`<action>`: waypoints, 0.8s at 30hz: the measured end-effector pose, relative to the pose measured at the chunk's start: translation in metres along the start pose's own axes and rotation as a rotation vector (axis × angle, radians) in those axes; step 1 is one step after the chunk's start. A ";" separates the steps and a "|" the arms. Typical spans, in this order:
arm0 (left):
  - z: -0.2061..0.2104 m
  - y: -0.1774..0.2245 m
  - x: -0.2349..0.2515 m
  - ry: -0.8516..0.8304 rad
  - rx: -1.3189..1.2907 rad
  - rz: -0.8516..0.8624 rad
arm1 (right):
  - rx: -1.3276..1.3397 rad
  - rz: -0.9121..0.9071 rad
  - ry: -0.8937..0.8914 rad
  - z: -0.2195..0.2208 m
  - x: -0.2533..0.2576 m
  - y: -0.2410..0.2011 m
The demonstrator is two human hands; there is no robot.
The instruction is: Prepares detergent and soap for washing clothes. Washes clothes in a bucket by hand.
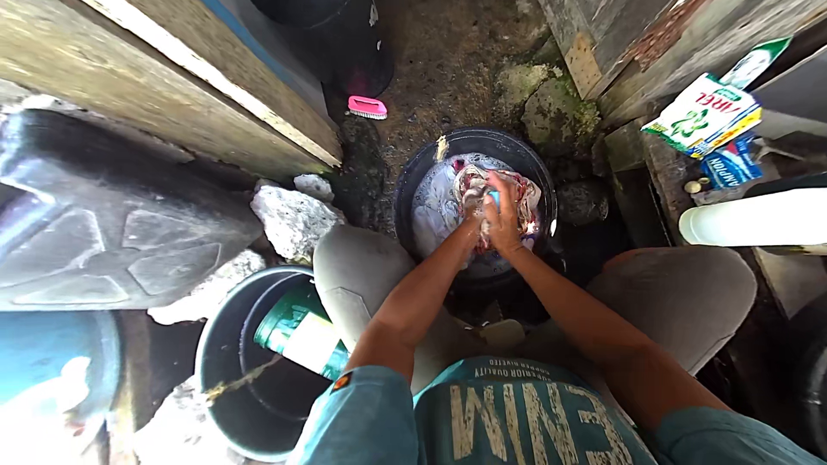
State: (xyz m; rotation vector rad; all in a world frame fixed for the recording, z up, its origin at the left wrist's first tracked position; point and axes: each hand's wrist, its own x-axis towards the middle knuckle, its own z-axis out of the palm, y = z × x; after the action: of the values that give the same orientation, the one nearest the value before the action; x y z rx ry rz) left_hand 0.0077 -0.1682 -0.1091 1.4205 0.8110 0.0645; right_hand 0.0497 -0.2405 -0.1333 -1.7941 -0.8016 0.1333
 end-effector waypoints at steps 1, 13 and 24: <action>-0.005 0.018 0.002 -0.024 -0.032 0.000 | 0.121 0.130 -0.006 -0.007 0.013 0.008; -0.100 0.118 0.018 0.121 0.989 0.026 | 0.389 1.104 -0.469 0.000 -0.019 0.049; -0.102 0.130 0.007 -0.264 0.085 0.231 | -0.028 0.894 -0.839 0.089 -0.042 0.022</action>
State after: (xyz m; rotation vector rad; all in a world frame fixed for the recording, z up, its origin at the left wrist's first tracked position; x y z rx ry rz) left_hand 0.0136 -0.0530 0.0096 1.5601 0.4351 0.0182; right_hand -0.0133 -0.1967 -0.1990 -1.9999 -0.4738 1.5308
